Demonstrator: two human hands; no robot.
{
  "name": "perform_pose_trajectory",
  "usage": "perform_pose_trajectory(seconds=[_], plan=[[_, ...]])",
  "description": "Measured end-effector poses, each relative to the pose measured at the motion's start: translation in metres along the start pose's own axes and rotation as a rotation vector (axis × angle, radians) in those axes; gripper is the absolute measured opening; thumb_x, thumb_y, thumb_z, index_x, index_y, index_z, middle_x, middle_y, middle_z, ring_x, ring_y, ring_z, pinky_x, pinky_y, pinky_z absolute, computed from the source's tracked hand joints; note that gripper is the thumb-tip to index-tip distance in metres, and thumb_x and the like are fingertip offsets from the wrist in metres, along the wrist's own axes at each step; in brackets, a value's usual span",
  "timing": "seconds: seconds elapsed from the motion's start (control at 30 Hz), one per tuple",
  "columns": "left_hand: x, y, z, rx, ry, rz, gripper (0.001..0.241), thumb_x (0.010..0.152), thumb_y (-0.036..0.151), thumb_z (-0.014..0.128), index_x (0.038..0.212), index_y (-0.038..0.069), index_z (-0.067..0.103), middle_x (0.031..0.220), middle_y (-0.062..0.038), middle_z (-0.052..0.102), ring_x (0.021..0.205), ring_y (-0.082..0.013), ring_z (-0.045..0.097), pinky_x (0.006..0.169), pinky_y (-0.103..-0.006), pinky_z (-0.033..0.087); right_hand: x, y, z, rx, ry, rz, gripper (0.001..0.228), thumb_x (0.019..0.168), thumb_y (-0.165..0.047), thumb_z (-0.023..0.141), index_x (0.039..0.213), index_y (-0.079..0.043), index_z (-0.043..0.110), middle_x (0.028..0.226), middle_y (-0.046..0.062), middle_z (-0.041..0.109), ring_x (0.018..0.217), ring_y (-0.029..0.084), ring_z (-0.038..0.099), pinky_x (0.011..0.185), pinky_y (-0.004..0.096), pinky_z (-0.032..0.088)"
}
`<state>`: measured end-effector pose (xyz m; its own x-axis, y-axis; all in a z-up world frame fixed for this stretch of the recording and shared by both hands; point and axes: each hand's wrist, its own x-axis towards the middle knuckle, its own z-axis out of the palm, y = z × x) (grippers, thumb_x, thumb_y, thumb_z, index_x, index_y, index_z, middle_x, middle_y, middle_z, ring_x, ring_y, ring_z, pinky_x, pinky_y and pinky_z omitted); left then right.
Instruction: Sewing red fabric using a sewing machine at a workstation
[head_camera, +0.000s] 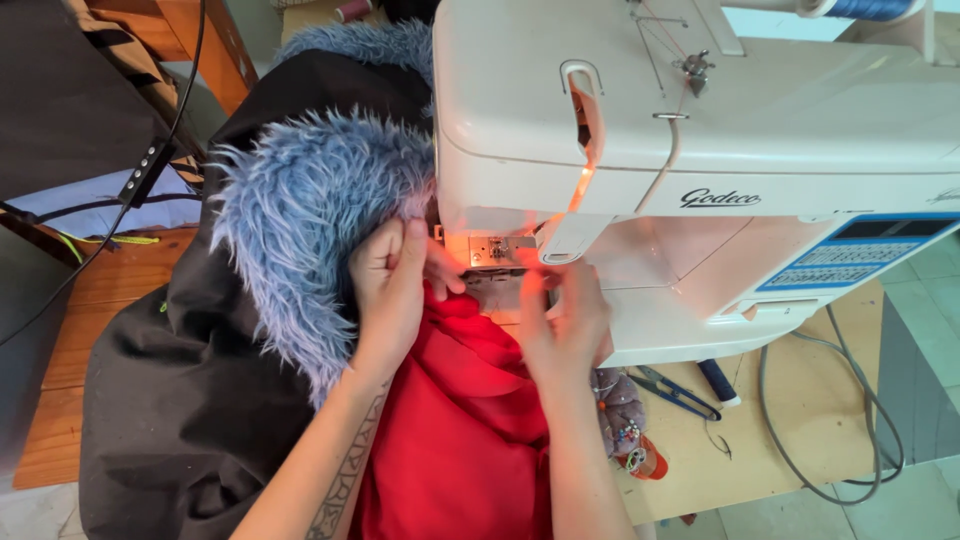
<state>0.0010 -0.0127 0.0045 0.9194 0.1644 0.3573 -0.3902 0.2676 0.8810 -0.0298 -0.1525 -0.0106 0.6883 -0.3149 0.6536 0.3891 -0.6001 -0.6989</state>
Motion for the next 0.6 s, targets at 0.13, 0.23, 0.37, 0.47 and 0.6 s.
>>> perform_pose_trajectory(seconds=[0.13, 0.23, 0.37, 0.47, 0.6], plan=[[0.001, 0.003, 0.006, 0.059, 0.068, 0.060, 0.043, 0.096, 0.017, 0.043, 0.054, 0.009, 0.040, 0.052, -0.012, 0.062, 0.043, -0.0169, 0.061, 0.042, -0.0218, 0.048, 0.017, -0.004, -0.016, -0.044, 0.070, 0.011, 0.014, 0.077, 0.004, 0.056, 0.083, -0.007, 0.062, 0.072, 0.004, 0.062, 0.066, 0.018, 0.061, 0.070, 0.028, 0.048], [0.001, 0.011, 0.013, 0.300, 0.168, 0.253, 0.046, 0.094, 0.011, 0.050, 0.056, 0.010, 0.023, 0.048, -0.013, 0.049, 0.051, -0.0120, 0.051, 0.047, -0.0233, 0.041, 0.025, -0.011, -0.029, -0.025, 0.084, 0.008, 0.016, 0.076, 0.007, 0.056, 0.082, -0.007, 0.062, 0.070, 0.003, 0.061, 0.066, 0.018, 0.062, 0.070, 0.028, 0.049], [0.000, -0.001, 0.012, 0.514, 0.040, 0.481, 0.046, 0.087, 0.004, 0.060, 0.053, 0.006, 0.029, 0.052, -0.009, 0.039, 0.047, -0.0240, 0.038, 0.048, -0.0265, 0.037, 0.034, -0.009, -0.058, 0.038, 0.218, 0.015, 0.012, 0.080, 0.006, 0.058, 0.086, -0.003, 0.062, 0.074, 0.008, 0.059, 0.066, 0.016, 0.057, 0.072, 0.031, 0.047], [0.003, -0.020, 0.003, 0.653, -0.041, 0.596, 0.040, 0.084, 0.003, 0.064, 0.054, 0.003, 0.038, 0.057, -0.010, 0.044, 0.051, -0.0304, 0.044, 0.051, -0.0294, 0.042, 0.042, 0.011, -0.076, 0.090, 0.384, -0.063, 0.003, 0.087, 0.002, 0.055, 0.088, 0.000, 0.053, 0.079, 0.011, 0.055, 0.066, 0.016, 0.053, 0.068, 0.029, 0.048], [0.007, -0.040, -0.005, 0.875, -0.067, 0.815, 0.031, 0.081, 0.005, 0.068, 0.057, 0.003, 0.049, 0.061, -0.010, 0.048, 0.060, -0.0318, 0.055, 0.061, -0.0341, 0.048, 0.066, 0.016, -0.103, -0.039, 0.537, -0.323, 0.005, 0.092, 0.002, 0.048, 0.089, 0.006, 0.046, 0.081, 0.012, 0.042, 0.071, 0.022, 0.044, 0.075, 0.033, 0.041]])
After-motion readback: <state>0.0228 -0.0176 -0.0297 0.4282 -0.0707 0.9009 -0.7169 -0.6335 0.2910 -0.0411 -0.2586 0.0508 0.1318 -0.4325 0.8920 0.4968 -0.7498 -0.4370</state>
